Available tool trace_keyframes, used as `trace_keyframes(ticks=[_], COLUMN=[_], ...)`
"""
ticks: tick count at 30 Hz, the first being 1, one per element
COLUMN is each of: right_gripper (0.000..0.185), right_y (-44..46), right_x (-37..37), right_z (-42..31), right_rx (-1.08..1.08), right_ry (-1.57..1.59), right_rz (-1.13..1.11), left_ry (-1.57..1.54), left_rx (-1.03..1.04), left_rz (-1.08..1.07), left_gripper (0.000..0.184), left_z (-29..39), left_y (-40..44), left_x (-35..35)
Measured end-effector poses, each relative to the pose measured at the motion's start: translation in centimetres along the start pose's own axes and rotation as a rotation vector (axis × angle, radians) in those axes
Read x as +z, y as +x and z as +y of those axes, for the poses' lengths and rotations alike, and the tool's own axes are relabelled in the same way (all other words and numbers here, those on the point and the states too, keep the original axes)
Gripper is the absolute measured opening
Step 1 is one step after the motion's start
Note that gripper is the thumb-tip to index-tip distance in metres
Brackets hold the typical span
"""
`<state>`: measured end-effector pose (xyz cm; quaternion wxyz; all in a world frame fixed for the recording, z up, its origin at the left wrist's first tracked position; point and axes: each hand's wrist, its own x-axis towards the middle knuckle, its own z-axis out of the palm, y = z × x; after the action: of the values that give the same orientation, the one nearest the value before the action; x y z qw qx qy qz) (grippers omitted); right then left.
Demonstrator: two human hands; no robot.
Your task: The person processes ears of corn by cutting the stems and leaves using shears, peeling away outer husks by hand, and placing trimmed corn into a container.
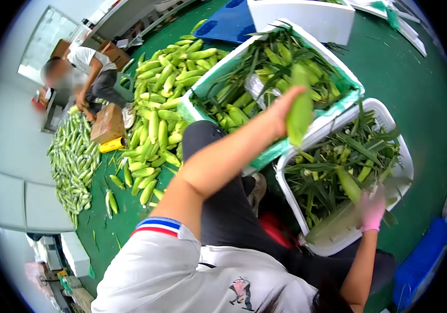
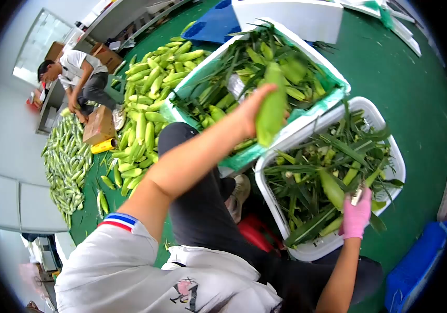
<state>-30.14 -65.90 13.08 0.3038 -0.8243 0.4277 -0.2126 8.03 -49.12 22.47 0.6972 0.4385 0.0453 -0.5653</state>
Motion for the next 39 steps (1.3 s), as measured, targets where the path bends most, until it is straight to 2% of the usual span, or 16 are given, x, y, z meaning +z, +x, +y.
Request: trace_keyframes(ticks=[3,5,6,8,11,12,13,14,15,17,22,25,27,29,34,39], right_gripper=[0.056,0.053,0.048,0.044,0.048,0.049,0.050,0.050,0.051,0.052,0.056,0.057,0.061,0.064,0.076,0.089], right_y=[1.4,1.7,1.7,1.3,0.6,0.6,0.5,0.6,0.5,0.5,-0.4,0.1,0.2,0.1,0.1,-0.2], right_x=[-1.0,-2.5,-2.1,-1.9,-1.1,-0.7,-0.2,0.0,-0.2,-0.4,-1.0,-1.3,-1.3,-1.3,-3.5,-6.3], right_z=[2.1,-0.1,1.6,1.9,0.9,1.1,1.2,0.9,0.5,-0.3,-4.2,-4.8,-5.8,-6.5,-8.1,-6.7], right_rx=[0.091,0.264,0.242,0.312,0.295,0.302,0.313,0.337,0.367,0.370,0.348,0.329,0.392,0.360,0.371,0.207], right_ry=[-0.222,0.197,0.446,0.597,0.564,0.565,0.564,0.575,0.581,0.569,0.540,0.554,0.676,0.689,0.803,0.493], right_rz=[0.186,0.074,0.037,-0.063,-0.159,-0.172,-0.185,-0.221,-0.251,-0.269,-0.240,-0.304,-0.340,-0.413,-0.499,-0.399], left_ry=[0.073,-0.029,-0.204,-0.252,0.446,0.939,1.057,1.565,1.620,1.523,1.214,0.571,-0.065,-0.057,0.220,0.861], left_rx=[0.192,0.427,0.540,0.799,0.394,0.066,-0.054,-0.138,-0.304,-0.307,0.155,0.272,0.213,-0.048,0.001,0.157], left_rz=[0.308,0.569,0.528,0.691,0.586,0.618,0.793,0.846,0.938,1.080,1.174,1.236,0.538,0.416,-0.293,-0.206], left_gripper=[0.050,0.050,0.056,0.059,0.035,0.029,0.033,0.049,0.069,0.084,0.107,0.087,0.069,0.063,0.075,0.060], left_z=[12.0,19.3,22.2,26.2,23.4,21.5,19.4,16.4,14.3,12.2,7.3,3.1,-0.7,-2.4,-11.3,-12.3], left_y=[-0.3,-3.3,-5.1,-4.9,1.1,3.4,9.8,7.7,12.6,11.1,10.3,12.6,10.0,2.0,-1.4,-2.1], left_x=[-10.5,-15.3,-17.2,-23.2,-27.1,-26.9,-33.6,-26.7,-30.2,-26.3,-24.1,-21.5,-18.3,-6.8,0.1,6.5])
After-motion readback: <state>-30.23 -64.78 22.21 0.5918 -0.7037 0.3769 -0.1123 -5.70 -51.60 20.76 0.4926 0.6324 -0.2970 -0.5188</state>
